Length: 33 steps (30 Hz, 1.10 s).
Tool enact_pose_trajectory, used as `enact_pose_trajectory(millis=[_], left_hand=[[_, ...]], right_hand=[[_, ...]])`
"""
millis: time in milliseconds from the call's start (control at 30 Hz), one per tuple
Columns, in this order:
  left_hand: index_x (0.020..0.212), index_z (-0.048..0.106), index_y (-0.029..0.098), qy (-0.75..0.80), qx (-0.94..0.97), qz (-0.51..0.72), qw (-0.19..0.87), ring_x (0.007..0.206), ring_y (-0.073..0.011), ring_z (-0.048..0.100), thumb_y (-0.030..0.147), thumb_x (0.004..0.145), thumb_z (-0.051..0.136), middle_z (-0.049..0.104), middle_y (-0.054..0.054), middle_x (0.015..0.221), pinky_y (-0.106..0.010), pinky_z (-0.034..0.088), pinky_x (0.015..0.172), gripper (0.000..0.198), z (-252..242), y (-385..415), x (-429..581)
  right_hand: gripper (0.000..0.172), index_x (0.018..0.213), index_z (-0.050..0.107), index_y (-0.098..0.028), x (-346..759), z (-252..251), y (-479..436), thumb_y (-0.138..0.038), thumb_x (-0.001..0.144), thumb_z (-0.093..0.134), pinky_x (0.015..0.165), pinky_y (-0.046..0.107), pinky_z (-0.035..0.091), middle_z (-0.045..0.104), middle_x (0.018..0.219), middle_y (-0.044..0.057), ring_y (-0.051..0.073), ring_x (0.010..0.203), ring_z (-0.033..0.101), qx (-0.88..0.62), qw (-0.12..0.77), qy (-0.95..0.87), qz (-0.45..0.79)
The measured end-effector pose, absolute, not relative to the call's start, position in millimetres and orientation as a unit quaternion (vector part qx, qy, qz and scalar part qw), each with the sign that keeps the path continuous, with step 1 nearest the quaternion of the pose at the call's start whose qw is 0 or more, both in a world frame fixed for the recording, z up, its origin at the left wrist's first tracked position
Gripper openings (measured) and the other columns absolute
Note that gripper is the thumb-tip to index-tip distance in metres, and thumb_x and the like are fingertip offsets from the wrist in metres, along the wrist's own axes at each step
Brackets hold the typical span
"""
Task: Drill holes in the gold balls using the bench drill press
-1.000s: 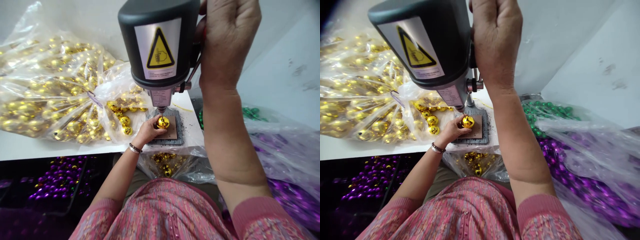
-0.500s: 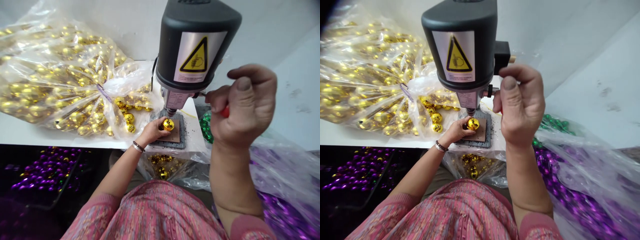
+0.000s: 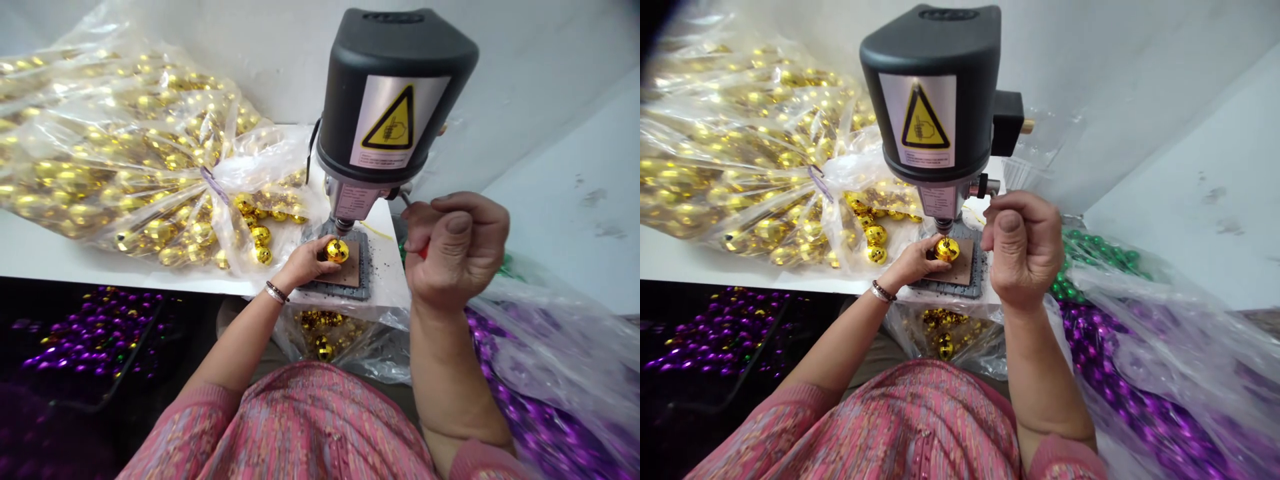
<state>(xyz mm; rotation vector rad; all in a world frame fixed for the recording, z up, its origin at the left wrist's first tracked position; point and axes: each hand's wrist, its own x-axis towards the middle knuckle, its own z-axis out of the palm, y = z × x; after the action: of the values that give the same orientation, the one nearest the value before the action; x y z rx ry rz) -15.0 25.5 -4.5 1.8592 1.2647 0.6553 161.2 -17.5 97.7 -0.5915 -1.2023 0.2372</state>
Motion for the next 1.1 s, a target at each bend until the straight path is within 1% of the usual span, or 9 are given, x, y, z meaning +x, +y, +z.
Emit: enact_pose_trajectory(millis=[167,267,567,633,700,767,833,933,1100], left_hand=[[0.137,0.064,0.022,0.502,0.715,0.268,0.406,0.111,-0.0257,0.067,0.027,0.07,0.084,0.075,-0.004,0.123,-0.035,0.051,0.099,0.07,-2.1,24.4,-14.0],[0.137,0.064,0.023,0.498,0.712,0.274,0.412,0.112,-0.0257,0.067,0.027,0.069,0.084,0.074,-0.004,0.125,-0.035,0.051,0.1,0.071,-4.7,24.6,-13.9],[0.136,0.064,0.022,0.499,0.715,0.274,0.407,0.102,-0.0245,0.068,0.031,0.069,0.084,0.076,-0.003,0.108,-0.034,0.053,0.094,0.071,-10.1,26.4,-14.4],[0.137,0.063,0.021,0.507,0.711,0.27,0.406,0.101,-0.0245,0.068,0.03,0.069,0.084,0.076,-0.004,0.109,-0.034,0.052,0.094,0.072,-9.3,25.9,-13.2],[0.135,0.064,0.02,0.51,0.707,0.275,0.406,0.101,-0.0243,0.068,0.029,0.069,0.084,0.075,-0.004,0.109,-0.034,0.052,0.094,0.069,-8.1,23.8,-11.5],[0.13,0.065,0.02,0.503,0.707,0.289,0.403,0.101,-0.0237,0.068,0.027,0.069,0.082,0.075,-0.004,0.108,-0.033,0.053,0.092,0.063,-6.8,19.5,-10.6],[0.126,0.065,0.019,0.492,0.709,0.306,0.402,0.1,-0.0231,0.067,0.024,0.07,0.08,0.074,-0.003,0.107,-0.033,0.053,0.091,0.059,-5.5,12.5,-12.1],[0.127,0.063,0.019,0.477,0.709,0.333,0.399,0.105,-0.0234,0.067,0.021,0.071,0.079,0.073,-0.005,0.113,-0.035,0.053,0.095,0.058,-3.5,-2.4,-20.5],[0.13,0.061,0.019,0.435,0.743,0.346,0.373,0.115,-0.0237,0.066,0.02,0.074,0.078,0.071,-0.008,0.126,-0.036,0.052,0.102,0.059,-1.9,-31.2,-41.9]], right_hand=[[0.015,0.094,0.066,-0.029,163.2,87.3,-16.0,-0.04,0.095,0.056,0.064,0.027,0.052,0.041,0.054,-0.008,0.006,0.048,0.049,-0.261,0.782,-0.554,0.115],[0.016,0.093,0.064,-0.029,162.3,85.7,-14.0,-0.041,0.095,0.054,0.067,0.029,0.054,0.042,0.054,-0.008,0.007,0.048,0.047,-0.254,0.785,-0.556,0.101],[0.019,0.086,0.061,-0.026,157.4,70.7,-12.0,-0.041,0.095,0.053,0.078,0.035,0.059,0.044,0.048,-0.009,0.007,0.044,0.044,-0.25,0.796,-0.548,0.059],[0.018,0.086,0.06,-0.026,154.6,79.8,-11.5,-0.04,0.096,0.053,0.074,0.032,0.058,0.041,0.047,-0.01,0.006,0.043,0.042,-0.236,0.81,-0.533,0.062],[0.019,0.083,0.059,-0.024,151.9,98.8,-7.7,-0.038,0.095,0.056,0.064,0.026,0.055,0.041,0.049,-0.01,0.004,0.043,0.042,-0.212,0.827,-0.515,0.077],[0.018,0.08,0.06,-0.021,151.3,122.2,0.0,-0.035,0.091,0.062,0.051,0.019,0.047,0.05,0.06,-0.009,0.001,0.045,0.045,-0.203,0.846,-0.483,0.096],[0.016,0.081,0.06,-0.018,153.0,142.5,9.4,-0.03,0.092,0.059,0.044,0.014,0.038,0.053,0.064,-0.008,-0.001,0.045,0.045,-0.22,0.836,-0.484,0.137],[0.014,0.08,0.058,-0.016,156.5,157.9,19.1,-0.021,0.092,0.055,0.042,0.011,0.03,0.05,0.06,-0.011,-0.003,0.041,0.042,-0.212,0.826,-0.487,0.188],[0.018,0.076,0.058,-0.015,154.0,161.8,13.2,-0.014,0.091,0.048,0.044,0.014,0.023,0.047,0.052,-0.014,-0.004,0.041,0.044,-0.223,0.826,-0.467,0.223]])
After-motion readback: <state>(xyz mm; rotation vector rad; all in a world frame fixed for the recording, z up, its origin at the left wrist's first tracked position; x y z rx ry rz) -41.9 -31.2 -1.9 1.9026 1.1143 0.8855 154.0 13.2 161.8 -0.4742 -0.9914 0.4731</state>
